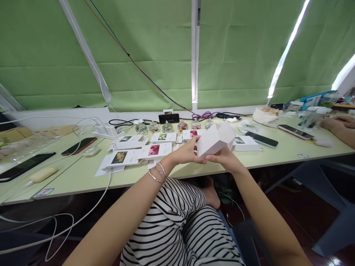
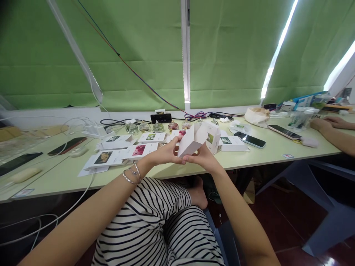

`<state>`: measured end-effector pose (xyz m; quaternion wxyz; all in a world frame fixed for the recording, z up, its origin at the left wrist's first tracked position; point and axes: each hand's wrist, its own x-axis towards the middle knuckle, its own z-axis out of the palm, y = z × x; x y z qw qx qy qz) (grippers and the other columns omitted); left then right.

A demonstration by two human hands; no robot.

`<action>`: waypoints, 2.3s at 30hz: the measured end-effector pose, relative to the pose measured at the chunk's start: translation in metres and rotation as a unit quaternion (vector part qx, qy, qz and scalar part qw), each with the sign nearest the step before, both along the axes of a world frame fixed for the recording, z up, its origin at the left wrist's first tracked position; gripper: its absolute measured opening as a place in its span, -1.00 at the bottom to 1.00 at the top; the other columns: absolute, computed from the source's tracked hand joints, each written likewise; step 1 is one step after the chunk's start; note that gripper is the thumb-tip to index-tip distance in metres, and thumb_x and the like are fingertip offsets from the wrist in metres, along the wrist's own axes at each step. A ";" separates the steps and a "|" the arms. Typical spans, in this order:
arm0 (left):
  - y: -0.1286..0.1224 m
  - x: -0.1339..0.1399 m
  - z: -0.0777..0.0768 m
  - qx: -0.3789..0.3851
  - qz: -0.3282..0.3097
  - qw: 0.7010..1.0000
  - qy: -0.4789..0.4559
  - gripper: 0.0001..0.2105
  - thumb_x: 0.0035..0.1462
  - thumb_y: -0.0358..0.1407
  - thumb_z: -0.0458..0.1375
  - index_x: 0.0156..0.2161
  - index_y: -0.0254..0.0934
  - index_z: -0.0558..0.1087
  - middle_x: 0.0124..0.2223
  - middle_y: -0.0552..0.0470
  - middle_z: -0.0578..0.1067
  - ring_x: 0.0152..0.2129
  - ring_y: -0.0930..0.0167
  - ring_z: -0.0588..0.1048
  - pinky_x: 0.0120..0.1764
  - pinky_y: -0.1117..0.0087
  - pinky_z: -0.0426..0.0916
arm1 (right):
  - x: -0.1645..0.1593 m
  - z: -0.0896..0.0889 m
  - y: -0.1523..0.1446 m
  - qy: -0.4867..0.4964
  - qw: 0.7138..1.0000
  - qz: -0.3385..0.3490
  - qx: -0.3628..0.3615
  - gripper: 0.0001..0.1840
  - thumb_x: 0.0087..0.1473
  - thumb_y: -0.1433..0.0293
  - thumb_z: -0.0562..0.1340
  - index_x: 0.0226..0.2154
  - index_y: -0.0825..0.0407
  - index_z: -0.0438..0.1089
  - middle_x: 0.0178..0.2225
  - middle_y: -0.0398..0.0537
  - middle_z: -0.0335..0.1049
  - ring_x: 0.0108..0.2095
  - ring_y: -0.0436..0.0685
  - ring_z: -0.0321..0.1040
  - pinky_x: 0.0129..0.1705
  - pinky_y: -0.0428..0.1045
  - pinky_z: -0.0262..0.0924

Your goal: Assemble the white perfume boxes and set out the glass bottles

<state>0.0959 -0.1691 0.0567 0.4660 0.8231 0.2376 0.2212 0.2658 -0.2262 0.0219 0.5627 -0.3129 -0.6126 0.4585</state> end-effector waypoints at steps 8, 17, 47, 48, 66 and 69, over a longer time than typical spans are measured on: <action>0.000 0.009 -0.006 0.027 -0.032 0.999 -0.012 -0.15 -0.24 -0.33 0.32 0.17 -0.19 0.01 0.12 -0.20 0.15 -0.10 0.25 0.35 -0.16 0.19 0.37 | -0.005 0.000 0.000 0.006 1.000 -0.003 -0.029 -0.15 -0.33 0.26 0.43 0.06 -0.08 0.14 -0.05 0.04 0.36 -0.03 0.29 0.31 -0.03 0.23 0.24; 0.003 0.007 -0.008 0.092 0.007 0.995 0.035 0.02 -0.20 -0.09 0.29 0.25 -0.05 -0.29 0.28 -0.18 -0.21 0.04 0.21 0.21 -0.11 0.20 0.34 | 0.066 0.009 -0.005 -0.026 0.967 -0.249 0.045 -0.55 -0.26 0.24 0.39 -0.25 -0.01 0.36 -0.30 -0.05 0.45 -0.08 0.26 0.32 -0.01 0.24 0.20; 0.020 0.013 -0.022 -0.072 0.025 0.995 0.059 -0.09 -0.23 -0.13 0.33 0.21 -0.22 -0.01 -0.03 -0.19 0.38 -0.27 0.27 0.46 -0.32 0.25 0.38 | 0.085 -0.033 0.012 -0.139 0.977 0.156 -0.046 -0.26 -0.49 0.08 0.41 -0.16 -0.02 0.39 -0.16 0.05 0.44 -0.10 0.27 0.35 -0.09 0.19 0.22; 0.021 0.012 -0.022 -0.075 -0.010 0.995 0.066 -0.18 -0.20 -0.14 0.31 0.18 -0.22 0.08 -0.06 -0.15 0.42 -0.22 0.25 0.44 -0.30 0.25 0.38 | 0.084 -0.030 0.009 -0.140 0.976 0.164 -0.042 -0.19 -0.52 0.06 0.41 -0.11 -0.03 0.35 -0.12 0.07 0.42 -0.08 0.27 0.33 -0.09 0.19 0.21; 0.001 0.001 -0.002 0.060 -0.056 0.994 0.077 -0.27 -0.28 -0.30 0.33 0.09 -0.18 0.24 -0.05 0.01 0.44 -0.06 0.25 0.37 -0.01 0.24 0.26 | 0.065 -0.003 -0.004 -0.083 0.996 0.015 0.032 -0.23 -0.35 0.02 0.35 -0.03 -0.11 0.28 -0.04 0.04 0.36 -0.03 0.29 0.29 -0.02 0.23 0.19; -0.001 0.004 -0.002 0.105 -0.015 0.990 0.092 -0.36 -0.26 -0.27 0.31 0.01 -0.28 0.27 -0.09 -0.05 0.43 -0.12 0.22 0.40 -0.08 0.24 0.30 | 0.047 0.002 -0.003 -0.040 0.994 -0.090 0.057 -0.31 -0.26 0.05 0.33 -0.03 -0.10 0.28 -0.10 0.00 0.40 -0.02 0.28 0.28 0.00 0.22 0.18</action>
